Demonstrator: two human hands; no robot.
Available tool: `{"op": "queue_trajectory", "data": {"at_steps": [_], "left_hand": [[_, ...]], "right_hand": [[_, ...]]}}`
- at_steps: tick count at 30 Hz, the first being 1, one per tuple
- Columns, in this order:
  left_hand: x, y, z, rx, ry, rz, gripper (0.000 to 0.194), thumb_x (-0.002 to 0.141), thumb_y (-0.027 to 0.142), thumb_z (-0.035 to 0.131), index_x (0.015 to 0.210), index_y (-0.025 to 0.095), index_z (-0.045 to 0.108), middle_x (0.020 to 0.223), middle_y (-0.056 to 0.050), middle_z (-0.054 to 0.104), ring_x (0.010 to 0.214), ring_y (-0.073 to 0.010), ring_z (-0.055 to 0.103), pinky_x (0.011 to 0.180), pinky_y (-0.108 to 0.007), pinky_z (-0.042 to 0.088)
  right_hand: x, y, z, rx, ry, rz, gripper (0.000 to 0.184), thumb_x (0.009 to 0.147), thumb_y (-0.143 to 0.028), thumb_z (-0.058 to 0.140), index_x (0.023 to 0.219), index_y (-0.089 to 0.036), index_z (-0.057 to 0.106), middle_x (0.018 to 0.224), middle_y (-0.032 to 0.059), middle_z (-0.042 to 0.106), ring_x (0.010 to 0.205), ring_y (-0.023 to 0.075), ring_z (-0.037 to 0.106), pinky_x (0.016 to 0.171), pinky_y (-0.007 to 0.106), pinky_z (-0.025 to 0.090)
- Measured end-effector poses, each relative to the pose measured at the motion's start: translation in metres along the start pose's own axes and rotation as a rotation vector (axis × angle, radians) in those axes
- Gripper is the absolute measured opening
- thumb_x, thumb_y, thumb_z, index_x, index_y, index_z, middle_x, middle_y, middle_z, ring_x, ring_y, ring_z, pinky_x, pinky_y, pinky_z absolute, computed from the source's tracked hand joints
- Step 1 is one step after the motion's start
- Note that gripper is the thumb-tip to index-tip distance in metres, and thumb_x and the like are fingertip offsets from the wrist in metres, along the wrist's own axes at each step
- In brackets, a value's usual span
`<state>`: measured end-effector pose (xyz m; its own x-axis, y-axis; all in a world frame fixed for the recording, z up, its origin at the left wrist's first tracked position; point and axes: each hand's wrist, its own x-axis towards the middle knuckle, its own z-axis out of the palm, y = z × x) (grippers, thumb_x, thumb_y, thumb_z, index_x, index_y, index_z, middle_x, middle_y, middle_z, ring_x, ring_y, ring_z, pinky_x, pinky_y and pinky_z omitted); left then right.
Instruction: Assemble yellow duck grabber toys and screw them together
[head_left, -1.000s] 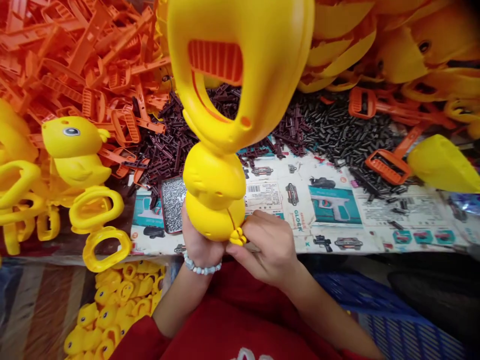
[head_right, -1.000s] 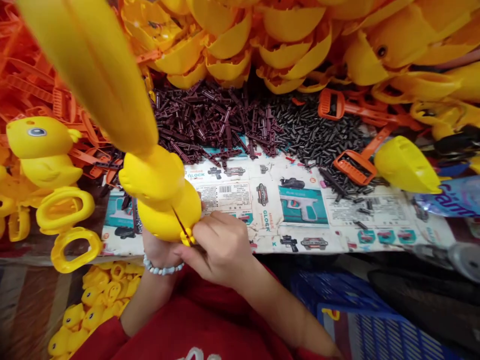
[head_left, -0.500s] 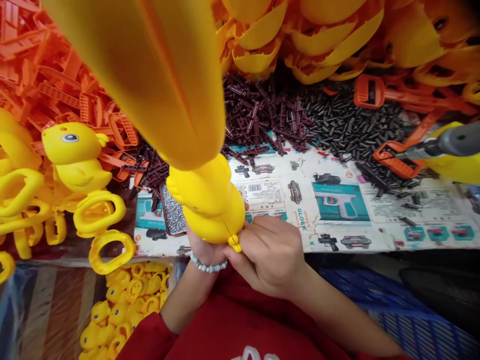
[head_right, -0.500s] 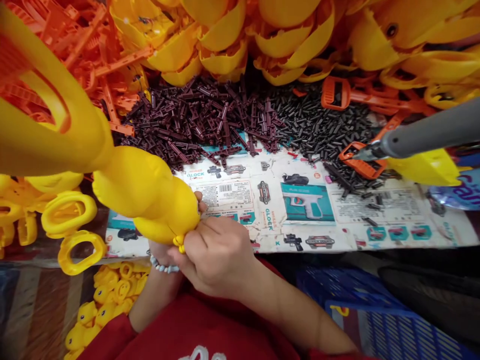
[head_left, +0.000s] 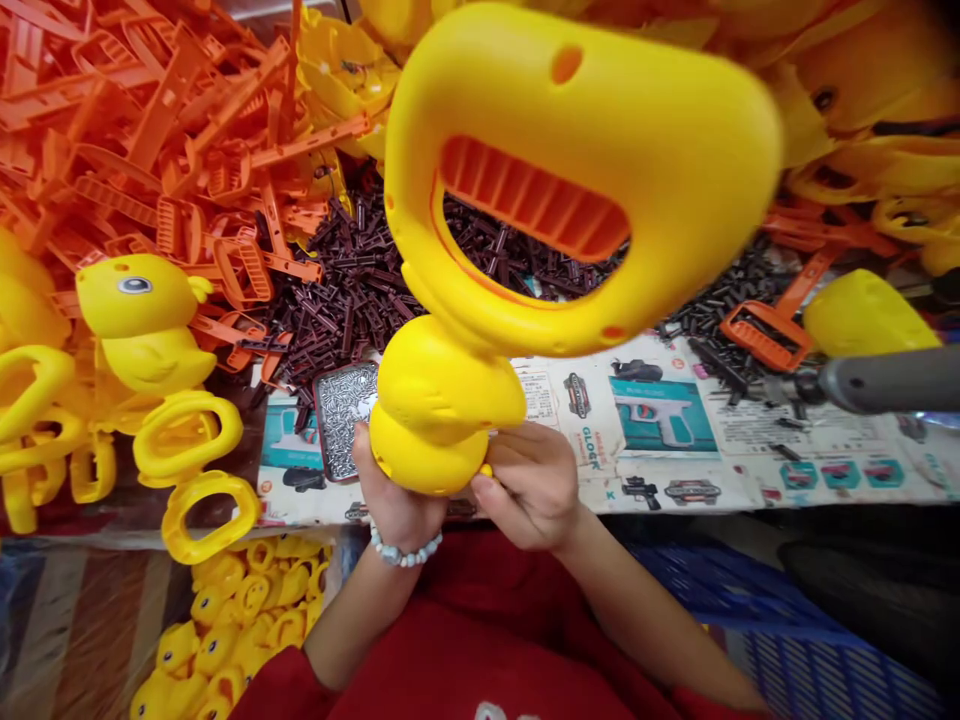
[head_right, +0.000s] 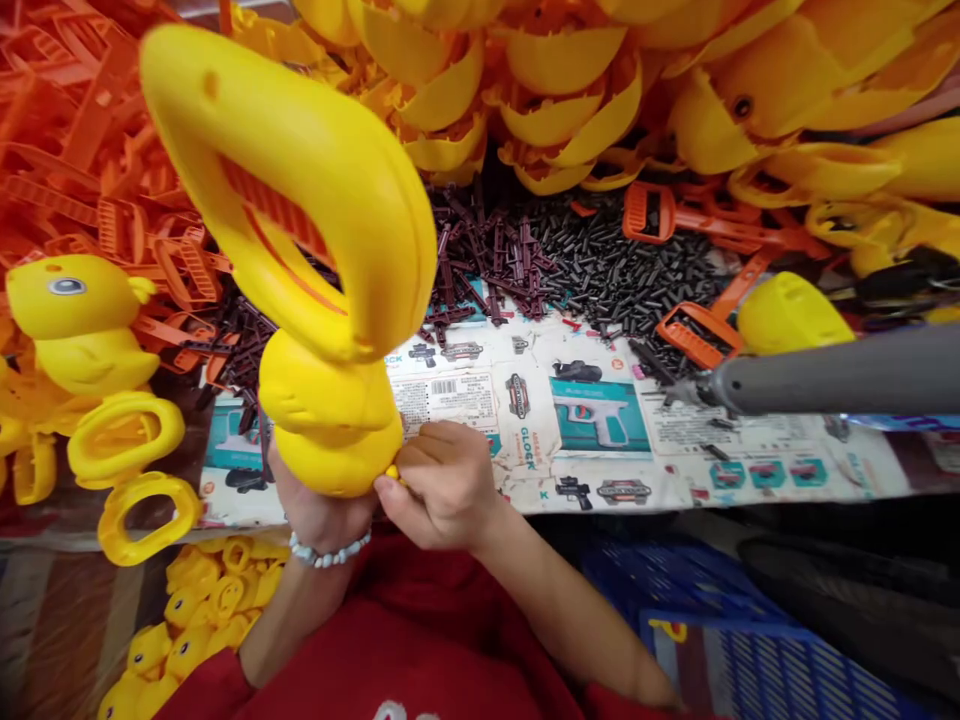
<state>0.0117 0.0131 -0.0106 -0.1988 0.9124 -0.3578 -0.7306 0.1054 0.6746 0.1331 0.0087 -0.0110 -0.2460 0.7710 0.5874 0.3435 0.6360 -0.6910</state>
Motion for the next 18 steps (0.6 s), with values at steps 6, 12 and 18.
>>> {"op": "queue_trajectory", "data": {"at_steps": [6, 12, 18], "left_hand": [[0.001, 0.004, -0.001, 0.119, 0.040, 0.020, 0.036, 0.084, 0.052, 0.046, 0.091, 0.022, 0.065, 0.079, 0.002, 0.072, 0.073, -0.0166, 0.068, 0.063, -0.023, 0.053], [0.004, 0.017, -0.019, 0.681, -0.230, 0.165, 0.048, 0.080, 0.058, 0.051, 0.108, 0.020, 0.054, 0.102, -0.005, 0.064, 0.090, -0.0199, 0.062, 0.077, -0.029, 0.051], [0.013, 0.038, -0.013, 1.294, -0.465, 0.519, 0.025, 0.089, 0.034, 0.046, 0.103, 0.016, 0.056, 0.102, -0.007, 0.063, 0.096, -0.0180, 0.059, 0.087, -0.031, 0.047]], "right_hand": [[-0.003, 0.008, -0.008, 0.070, -0.106, 0.051, 0.038, 0.094, -0.021, 0.036, 0.057, -0.014, 0.035, 0.055, 0.0000, 0.039, 0.054, 0.0121, 0.033, 0.055, 0.026, 0.024], [-0.026, -0.002, -0.007, -0.040, -0.197, 0.356, 0.020, 0.094, -0.018, 0.039, 0.082, -0.012, 0.053, 0.079, 0.0037, 0.055, 0.069, 0.0138, 0.051, 0.062, 0.023, 0.034], [-0.048, -0.028, -0.031, -0.163, -0.292, 0.417, 0.021, 0.098, -0.020, 0.039, 0.088, -0.013, 0.056, 0.083, 0.0042, 0.056, 0.074, 0.0144, 0.053, 0.067, 0.024, 0.040]]}}
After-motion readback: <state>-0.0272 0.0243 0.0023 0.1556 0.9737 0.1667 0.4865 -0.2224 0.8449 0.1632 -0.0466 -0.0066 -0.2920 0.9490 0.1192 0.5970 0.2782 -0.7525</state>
